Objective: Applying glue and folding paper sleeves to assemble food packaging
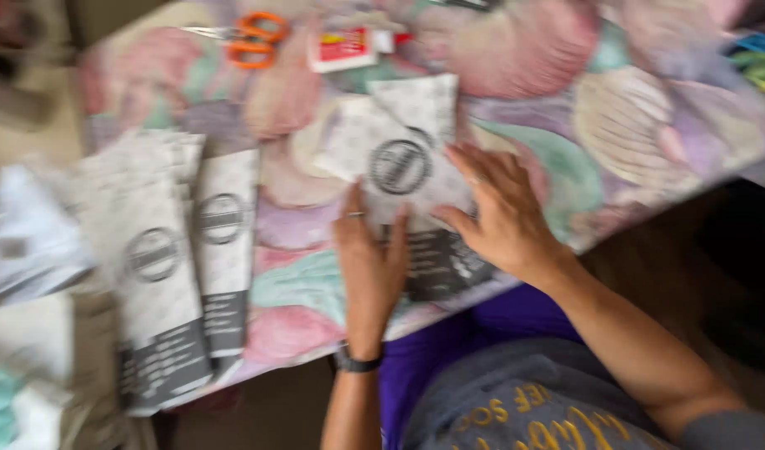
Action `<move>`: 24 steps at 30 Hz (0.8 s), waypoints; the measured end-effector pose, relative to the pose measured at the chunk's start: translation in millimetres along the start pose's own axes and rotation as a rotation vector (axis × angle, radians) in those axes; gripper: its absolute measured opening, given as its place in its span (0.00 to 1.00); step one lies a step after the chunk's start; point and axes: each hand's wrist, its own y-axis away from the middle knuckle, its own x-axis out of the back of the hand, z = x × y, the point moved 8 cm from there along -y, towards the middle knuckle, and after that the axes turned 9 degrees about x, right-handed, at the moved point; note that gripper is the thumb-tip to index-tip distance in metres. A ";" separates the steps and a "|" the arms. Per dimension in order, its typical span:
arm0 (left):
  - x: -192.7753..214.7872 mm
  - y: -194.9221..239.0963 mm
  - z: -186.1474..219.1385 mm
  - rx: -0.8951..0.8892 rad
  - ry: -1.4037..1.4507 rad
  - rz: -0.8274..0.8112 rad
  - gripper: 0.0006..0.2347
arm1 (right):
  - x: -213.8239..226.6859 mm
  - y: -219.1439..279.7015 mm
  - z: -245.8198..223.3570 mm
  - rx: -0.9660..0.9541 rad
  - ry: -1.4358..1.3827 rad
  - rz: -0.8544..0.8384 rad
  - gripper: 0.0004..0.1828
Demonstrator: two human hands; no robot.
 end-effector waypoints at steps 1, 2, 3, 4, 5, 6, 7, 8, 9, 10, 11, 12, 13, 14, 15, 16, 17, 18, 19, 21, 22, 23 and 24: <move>1.2 4.2 -9.2 0.053 0.017 -0.002 0.30 | 9.0 0.1 -2.1 -0.009 -0.003 0.034 0.38; 1.4 10.2 -5.9 0.056 0.035 -0.039 0.30 | 8.4 7.1 1.6 -0.042 0.017 0.018 0.38; 3.7 14.5 -6.8 0.108 0.027 -0.066 0.31 | 6.7 12.6 2.6 -0.051 0.043 -0.015 0.40; 8.5 12.0 -7.0 0.150 0.013 -0.069 0.32 | 4.0 9.4 5.8 -0.038 0.065 -0.034 0.41; 3.4 13.2 1.1 0.142 0.025 -0.082 0.32 | 7.0 8.9 5.0 -0.049 0.081 -0.035 0.41; -1.3 15.5 2.3 0.206 0.063 -0.125 0.32 | 3.2 8.0 4.6 -0.092 -0.067 -0.062 0.43; -5.2 17.8 3.2 0.270 0.100 -0.168 0.32 | -1.4 6.5 2.7 -0.135 -0.215 -0.088 0.46; -2.9 16.3 7.2 0.268 0.102 -0.168 0.32 | 1.2 3.8 2.6 -0.134 -0.212 -0.087 0.46; -2.1 15.2 9.2 0.293 0.164 -0.189 0.33 | 3.6 0.7 1.3 -0.122 -0.243 -0.078 0.47; -1.1 15.7 10.5 0.320 0.224 -0.212 0.34 | 5.1 -0.8 -0.9 -0.113 -0.275 -0.071 0.48; 0.7 15.8 9.5 0.322 0.224 -0.214 0.34 | 3.4 1.4 2.5 -0.115 -0.275 -0.073 0.48; 1.6 17.2 5.3 0.370 0.243 -0.222 0.35 | 1.2 4.8 7.2 -0.131 -0.168 -0.105 0.46; 2.5 18.8 1.2 0.419 0.261 -0.229 0.37 | -0.7 8.3 11.9 -0.145 -0.060 -0.138 0.45; 2.3 19.1 5.5 0.421 0.261 -0.232 0.37 | -1.9 8.2 6.7 -0.148 -0.060 -0.140 0.45; -0.3 19.8 12.4 0.405 0.321 -0.270 0.37 | -3.7 7.7 -0.6 -0.132 -0.112 -0.142 0.46; -3.0 20.5 19.8 0.388 0.384 -0.309 0.38 | -4.9 7.3 -7.8 -0.115 -0.161 -0.143 0.47; -3.5 23.3 19.0 0.389 0.385 -0.313 0.38 | -8.5 9.2 -6.8 -0.118 -0.159 -0.144 0.47; -6.9 26.9 17.3 0.406 0.366 -0.358 0.37 | -12.5 10.0 -6.6 -0.110 -0.164 -0.148 0.45; -9.9 30.6 15.8 0.424 0.347 -0.404 0.37 | -16.4 10.7 -6.7 -0.103 -0.169 -0.152 0.43; -5.4 32.5 12.7 0.469 0.344 -0.396 0.36 | -18.8 10.7 0.7 -0.152 -0.039 -0.206 0.42; -3.2 33.7 9.4 0.514 0.341 -0.386 0.35 | -20.5 11.3 7.2 -0.198 0.091 -0.261 0.42; -5.6 32.8 9.8 0.513 0.341 -0.382 0.35 | -22.3 7.9 6.2 -0.195 0.091 -0.259 0.42; -9.7 34.8 11.0 0.526 0.418 -0.410 0.35 | -25.4 7.5 4.3 -0.210 0.037 -0.265 0.43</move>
